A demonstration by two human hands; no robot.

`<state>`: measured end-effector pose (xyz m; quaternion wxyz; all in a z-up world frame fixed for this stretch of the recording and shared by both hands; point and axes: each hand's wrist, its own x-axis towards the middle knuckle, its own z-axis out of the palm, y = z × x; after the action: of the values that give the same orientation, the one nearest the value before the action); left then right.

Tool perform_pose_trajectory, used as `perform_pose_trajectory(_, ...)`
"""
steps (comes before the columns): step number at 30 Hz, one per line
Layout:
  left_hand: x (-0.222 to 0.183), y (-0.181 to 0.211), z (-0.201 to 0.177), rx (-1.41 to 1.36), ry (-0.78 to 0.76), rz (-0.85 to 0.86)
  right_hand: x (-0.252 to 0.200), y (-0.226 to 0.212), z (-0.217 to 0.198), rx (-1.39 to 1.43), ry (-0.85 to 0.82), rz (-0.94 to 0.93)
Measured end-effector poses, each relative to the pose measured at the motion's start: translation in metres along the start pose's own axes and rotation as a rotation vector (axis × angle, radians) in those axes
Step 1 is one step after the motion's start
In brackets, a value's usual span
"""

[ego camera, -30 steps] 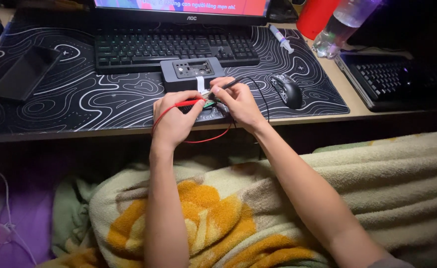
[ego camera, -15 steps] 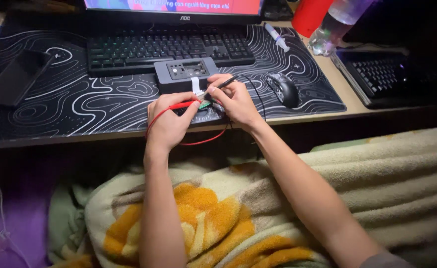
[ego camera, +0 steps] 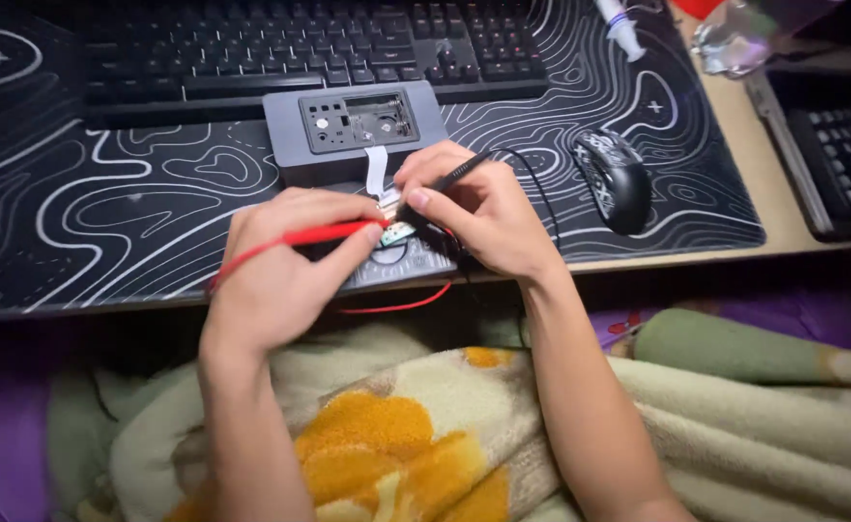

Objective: Testing an electronic circuit board using a multimeter to check contact points

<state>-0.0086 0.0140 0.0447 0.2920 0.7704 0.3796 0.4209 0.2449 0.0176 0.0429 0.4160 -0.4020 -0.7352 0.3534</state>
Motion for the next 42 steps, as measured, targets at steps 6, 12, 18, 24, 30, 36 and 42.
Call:
perform_pose_trajectory(6, -0.001, 0.004, 0.003, 0.018, 0.040, 0.043, 0.000, -0.009, -0.001, 0.019, 0.038, 0.006)
perform_pose_trajectory(12, 0.001, -0.003, 0.002, -0.019, 0.060, 0.110, 0.001, -0.005, -0.003, -0.023, 0.046, -0.002)
perform_pose_trajectory(18, -0.001, -0.008, 0.001, -0.016, 0.036, 0.059, -0.006, -0.009, -0.004, -0.064, 0.027, 0.097)
perform_pose_trajectory(24, 0.007, -0.011, -0.005, -0.041, -0.007, 0.058, -0.006, -0.008, 0.000, -0.094, 0.023, 0.038)
perform_pose_trajectory(30, 0.007, -0.015, -0.005, -0.038, -0.049, 0.046, -0.004, -0.006, -0.001, -0.095, 0.036, 0.008)
perform_pose_trajectory(36, 0.002, -0.012, -0.001, -0.033, -0.026, 0.038, -0.007, -0.007, -0.001, -0.110, 0.033, -0.025)
perform_pose_trajectory(42, -0.006, -0.005, 0.009, 0.008, 0.087, 0.007, -0.011, -0.005, -0.001, -0.051, 0.079, 0.039)
